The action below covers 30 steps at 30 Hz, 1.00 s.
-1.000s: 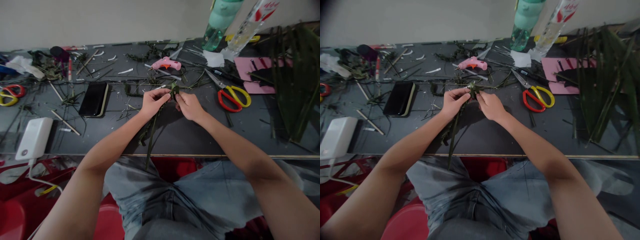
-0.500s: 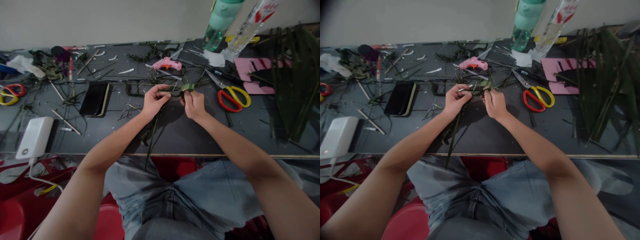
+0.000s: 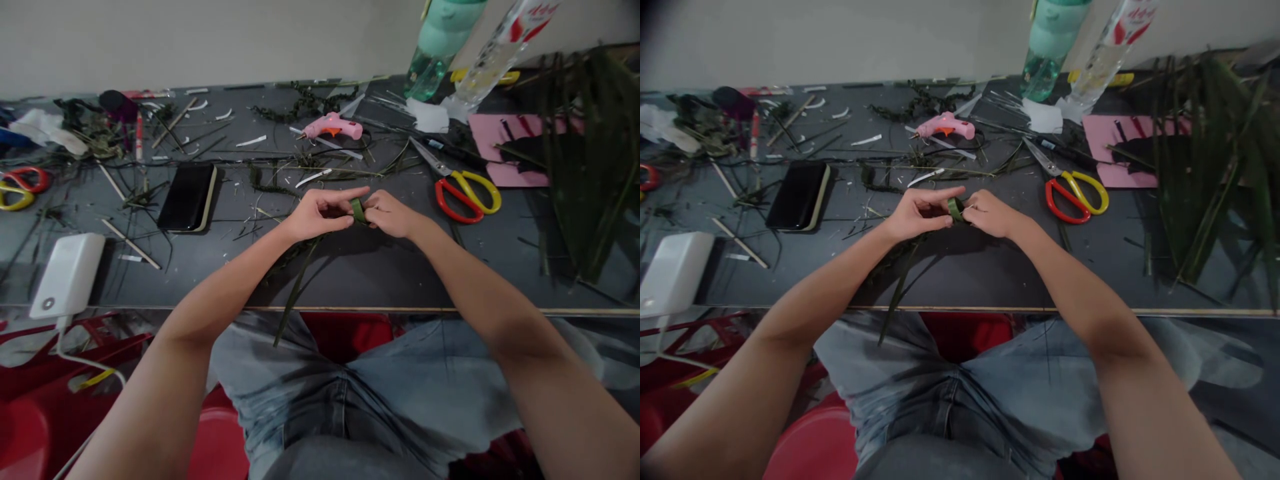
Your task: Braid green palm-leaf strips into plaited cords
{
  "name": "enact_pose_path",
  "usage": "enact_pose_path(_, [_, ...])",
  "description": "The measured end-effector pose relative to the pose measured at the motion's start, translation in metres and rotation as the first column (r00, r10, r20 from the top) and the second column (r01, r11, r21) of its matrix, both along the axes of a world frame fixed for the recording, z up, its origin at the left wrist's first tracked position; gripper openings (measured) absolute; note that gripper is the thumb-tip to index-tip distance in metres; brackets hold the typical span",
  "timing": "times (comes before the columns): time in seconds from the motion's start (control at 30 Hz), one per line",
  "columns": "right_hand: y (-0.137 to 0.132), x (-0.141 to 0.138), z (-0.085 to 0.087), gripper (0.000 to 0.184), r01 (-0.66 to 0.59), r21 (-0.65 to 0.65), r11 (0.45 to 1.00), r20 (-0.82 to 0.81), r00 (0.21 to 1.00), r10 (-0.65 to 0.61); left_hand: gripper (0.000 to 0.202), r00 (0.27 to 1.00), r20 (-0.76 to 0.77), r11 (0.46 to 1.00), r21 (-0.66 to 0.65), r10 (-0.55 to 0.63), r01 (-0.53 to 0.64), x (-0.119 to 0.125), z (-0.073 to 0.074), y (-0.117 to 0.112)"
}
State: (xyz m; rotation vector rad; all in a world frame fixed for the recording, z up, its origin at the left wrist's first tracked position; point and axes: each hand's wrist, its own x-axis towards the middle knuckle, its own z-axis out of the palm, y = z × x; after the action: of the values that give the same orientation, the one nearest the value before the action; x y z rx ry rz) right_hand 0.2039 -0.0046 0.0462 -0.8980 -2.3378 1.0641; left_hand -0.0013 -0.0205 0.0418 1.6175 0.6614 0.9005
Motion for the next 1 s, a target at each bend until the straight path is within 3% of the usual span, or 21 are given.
enact_pose_path(0.13, [-0.003,-0.002,-0.002,0.044,-0.003,-0.03,1.0,-0.149,0.989,-0.002,0.036,0.993,0.082,0.996,0.01,0.09,-0.091,0.001,-0.001,0.001])
enact_pose_path(0.23, [-0.005,-0.006,-0.006,0.055,0.172,0.015,0.985,-0.258,0.952,-0.162,0.036,0.957,0.153,0.966,0.033,0.247,-0.255,0.0,-0.006,0.008])
enact_pose_path(0.37, [-0.008,-0.012,-0.008,0.057,0.322,0.079,0.943,-0.222,0.928,-0.298,0.032,0.902,0.143,0.907,0.048,0.408,-0.418,-0.003,-0.015,0.017])
enact_pose_path(0.57, [-0.013,-0.015,-0.001,0.05,0.318,0.067,0.946,-0.304,0.909,-0.285,0.041,0.852,0.165,0.859,0.048,0.497,-0.51,-0.004,-0.021,0.02])
enact_pose_path(0.77, [-0.013,-0.016,-0.004,0.047,0.167,0.016,0.986,-0.272,0.949,-0.157,0.038,0.823,0.208,0.832,0.061,0.529,-0.551,-0.004,-0.026,0.023])
enact_pose_path(1.0, [-0.017,-0.012,-0.001,0.035,0.263,0.304,0.916,-0.271,0.945,-0.181,0.038,0.76,0.221,0.778,0.007,0.612,-0.629,-0.012,-0.034,0.035])
